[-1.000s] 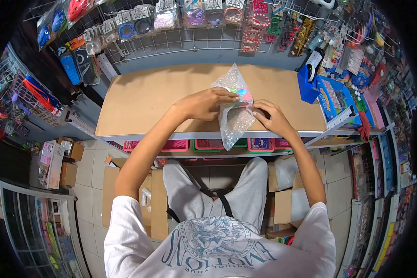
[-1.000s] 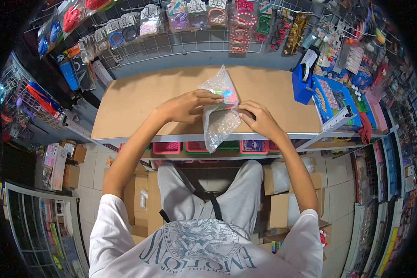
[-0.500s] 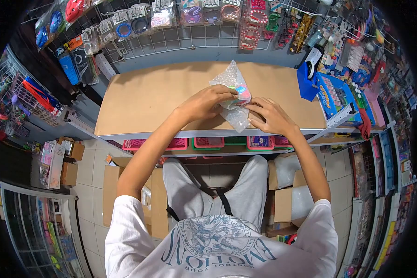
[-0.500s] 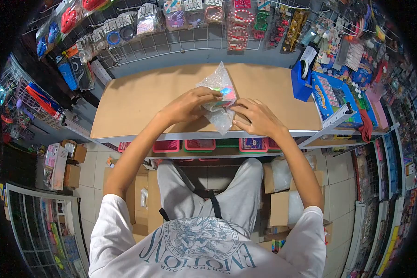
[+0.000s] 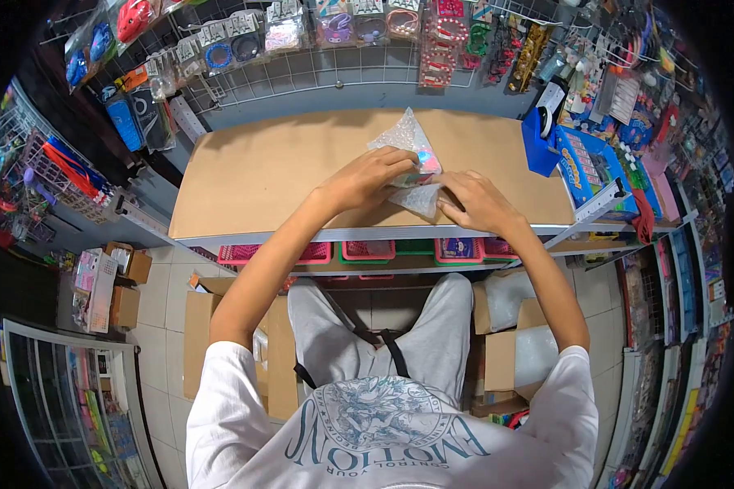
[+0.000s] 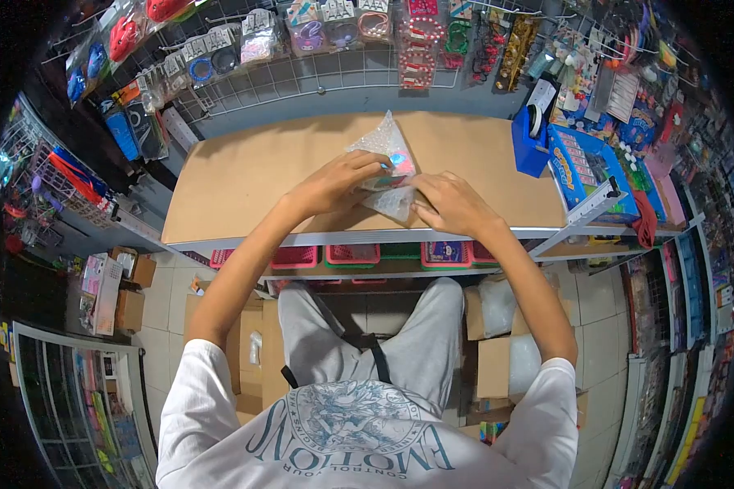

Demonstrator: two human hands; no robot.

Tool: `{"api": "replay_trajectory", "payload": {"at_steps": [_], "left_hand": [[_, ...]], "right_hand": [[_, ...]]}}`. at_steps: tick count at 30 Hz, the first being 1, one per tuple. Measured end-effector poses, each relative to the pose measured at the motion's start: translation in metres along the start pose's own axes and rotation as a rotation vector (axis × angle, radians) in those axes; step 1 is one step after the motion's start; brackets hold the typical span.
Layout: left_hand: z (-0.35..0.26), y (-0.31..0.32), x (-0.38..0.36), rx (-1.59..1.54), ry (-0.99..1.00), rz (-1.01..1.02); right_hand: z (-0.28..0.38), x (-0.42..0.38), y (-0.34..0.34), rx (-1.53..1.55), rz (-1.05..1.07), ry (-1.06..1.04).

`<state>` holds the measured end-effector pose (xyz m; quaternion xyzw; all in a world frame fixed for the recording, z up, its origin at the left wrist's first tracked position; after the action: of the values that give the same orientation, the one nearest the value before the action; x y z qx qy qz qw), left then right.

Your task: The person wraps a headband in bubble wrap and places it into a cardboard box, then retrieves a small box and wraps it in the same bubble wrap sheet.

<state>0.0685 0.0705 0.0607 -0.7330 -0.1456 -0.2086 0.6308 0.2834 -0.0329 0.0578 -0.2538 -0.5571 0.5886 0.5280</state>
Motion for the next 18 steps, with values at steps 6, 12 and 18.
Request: {"api": "replay_trajectory", "payload": {"at_steps": [6,12,18], "left_hand": [[0.000,-0.001,0.002,0.012,0.027,-0.014],[0.005,0.002,0.002,-0.029,0.012,-0.023],[0.005,0.000,0.007,-0.061,0.017,0.006]], "right_hand": [[-0.004,-0.006,-0.006,0.152,0.010,0.205],[0.049,0.012,-0.020,0.021,-0.271,0.038],[0.047,0.019,0.028,-0.090,-0.287,0.266]]}}
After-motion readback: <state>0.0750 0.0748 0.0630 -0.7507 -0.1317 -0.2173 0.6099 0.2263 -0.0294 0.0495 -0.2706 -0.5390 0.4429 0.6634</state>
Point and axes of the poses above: each hand's wrist, its own x-axis towards the middle knuckle, its own y-axis out of the palm, z = x × y, the point moved 3 cm from there along x, towards the middle knuckle, and after that the axes turned 11 degrees about y, right-handed, at the moved point
